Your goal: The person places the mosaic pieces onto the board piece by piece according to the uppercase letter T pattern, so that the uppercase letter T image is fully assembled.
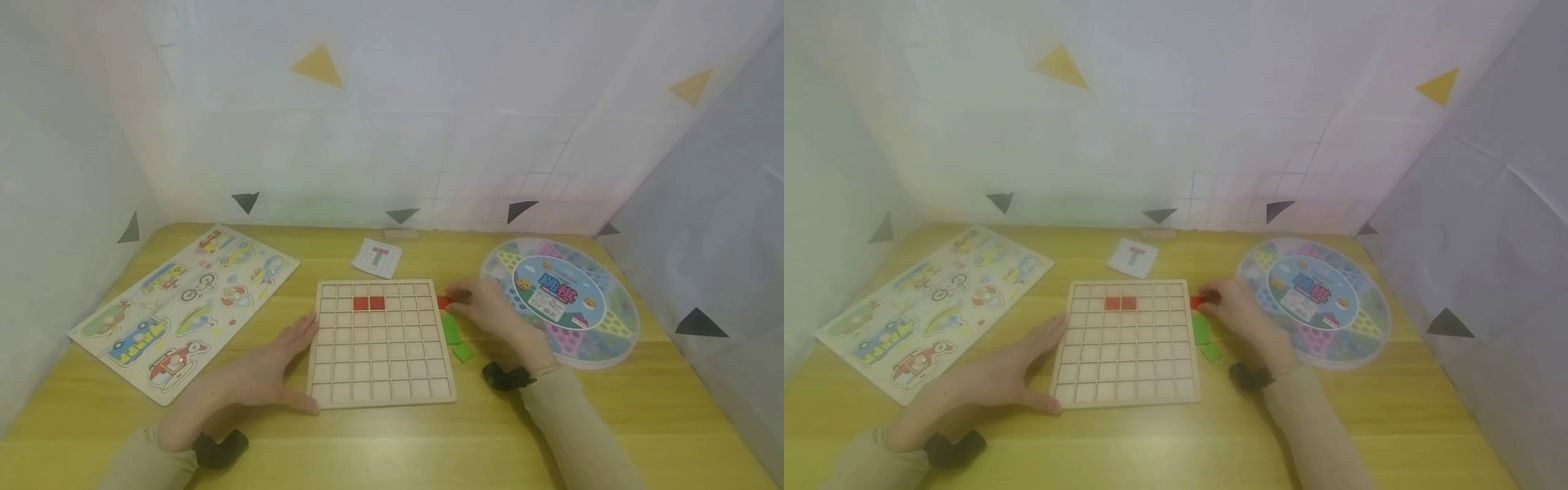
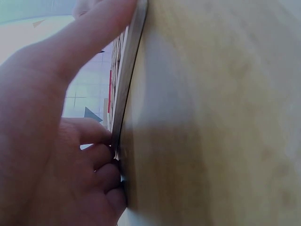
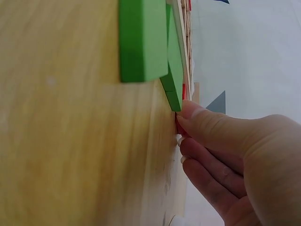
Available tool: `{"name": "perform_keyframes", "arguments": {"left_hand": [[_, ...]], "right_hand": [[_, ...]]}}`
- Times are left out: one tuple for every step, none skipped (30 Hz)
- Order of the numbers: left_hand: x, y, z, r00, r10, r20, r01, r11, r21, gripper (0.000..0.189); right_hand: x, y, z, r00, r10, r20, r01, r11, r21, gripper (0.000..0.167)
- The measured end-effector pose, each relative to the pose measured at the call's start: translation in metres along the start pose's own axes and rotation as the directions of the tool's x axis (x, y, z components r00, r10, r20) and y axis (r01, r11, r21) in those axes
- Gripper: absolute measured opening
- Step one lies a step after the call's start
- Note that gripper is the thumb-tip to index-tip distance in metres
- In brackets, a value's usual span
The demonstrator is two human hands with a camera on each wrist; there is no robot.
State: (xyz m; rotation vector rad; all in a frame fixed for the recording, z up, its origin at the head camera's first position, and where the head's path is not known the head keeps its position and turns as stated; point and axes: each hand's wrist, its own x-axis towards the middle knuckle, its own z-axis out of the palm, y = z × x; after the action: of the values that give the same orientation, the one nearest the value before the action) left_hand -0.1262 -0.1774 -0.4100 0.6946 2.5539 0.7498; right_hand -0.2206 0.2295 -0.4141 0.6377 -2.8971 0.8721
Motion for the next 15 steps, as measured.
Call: {"name": "perform_keyframes", "arguments": {"left_hand": [[0.0001, 0.0001, 0.0001, 1.000, -0.001, -0.001, 0.001, 1.000, 0.001, 0.132], [0.0002, 0.0001, 0.0002, 1.000, -0.001, -0.001, 0.001, 1.000, 0.002, 0.132], [0.0003, 0.0001, 0.0002, 1.000, -0.001, -0.002, 0.001, 1.000, 0.003, 0.132], [0.0004, 0.0001, 0.0002, 1.000, -0.001, -0.002, 0.001, 1.000, 0.002, 0.132], [0.0004, 0.0001, 0.0002, 1.000, -0.002, -0.002, 0.002, 1.000, 0.001, 0.132], [0.0004, 0.0002, 0.0001, 1.000, -0.002, -0.002, 0.002, 1.000, 0.001, 0.132], [0.0004, 0.0002, 0.0000, 1.000, -0.003, -0.002, 0.003, 1.000, 0.002, 0.132], [0.0003, 0.0001, 0.0000, 1.000, -0.003, -0.002, 0.003, 1.000, 0.004, 0.132], [0.0003, 0.0000, 0.0000, 1.000, -0.005, -0.001, 0.005, 1.000, 0.005, 0.132], [0.0002, -0.0002, -0.0001, 1.000, -0.006, -0.001, 0.006, 1.000, 0.008, 0.132], [0.0002, -0.0004, 0.0000, 1.000, -0.007, -0.001, 0.007, 1.000, 0.010, 0.132], [0.0002, -0.0007, 0.0000, 1.000, -0.006, -0.001, 0.006, 1.000, 0.012, 0.132], [0.0002, -0.0010, 0.0002, 1.000, -0.005, -0.001, 0.005, 1.000, 0.013, 0.132], [0.0002, -0.0012, 0.0003, 1.000, -0.004, -0.002, 0.004, 1.000, 0.013, 0.132], [0.0000, -0.0012, 0.0003, 1.000, -0.002, -0.003, 0.002, 1.000, 0.012, 0.132]], "right_hand": [[0.0000, 0.0006, 0.0002, 1.000, -0.005, -0.003, 0.005, 1.000, -0.006, 0.027], [0.0001, 0.0006, 0.0002, 1.000, -0.005, -0.004, 0.005, 1.000, -0.005, 0.027], [0.0001, 0.0010, 0.0003, 1.000, -0.007, -0.005, 0.007, 1.000, -0.005, 0.027], [0.0001, 0.0011, 0.0003, 1.000, -0.006, -0.004, 0.006, 1.000, -0.005, 0.028], [0.0001, 0.0013, 0.0002, 1.000, -0.006, -0.004, 0.006, 1.000, -0.005, 0.028], [0.0001, 0.0013, 0.0000, 1.000, -0.006, -0.003, 0.006, 1.000, -0.006, 0.028], [0.0001, 0.0013, -0.0002, 1.000, -0.005, -0.002, 0.005, 1.000, -0.007, 0.028], [-0.0001, 0.0011, -0.0004, 1.000, -0.004, 0.000, 0.004, 1.000, -0.005, 0.028], [-0.0002, 0.0008, -0.0007, 1.000, -0.002, 0.001, 0.002, 1.000, -0.004, 0.028], [-0.0005, 0.0006, -0.0011, 1.000, 0.000, 0.003, 0.000, 1.000, 0.000, 0.029], [-0.0006, 0.0004, -0.0015, 1.000, 0.002, 0.004, -0.002, 1.000, 0.006, 0.029], [-0.0008, 0.0002, -0.0017, 1.000, 0.004, 0.004, -0.004, 1.000, 0.009, 0.029], [-0.0008, 0.0004, -0.0022, 1.000, 0.011, 0.008, -0.011, 1.000, 0.015, 0.030], [-0.0011, -0.0001, -0.0032, 1.000, 0.018, 0.009, -0.019, 1.000, 0.020, 0.031], [-0.0014, -0.0005, -0.0042, 1.000, 0.024, 0.009, -0.024, 0.999, 0.025, 0.031]]}}
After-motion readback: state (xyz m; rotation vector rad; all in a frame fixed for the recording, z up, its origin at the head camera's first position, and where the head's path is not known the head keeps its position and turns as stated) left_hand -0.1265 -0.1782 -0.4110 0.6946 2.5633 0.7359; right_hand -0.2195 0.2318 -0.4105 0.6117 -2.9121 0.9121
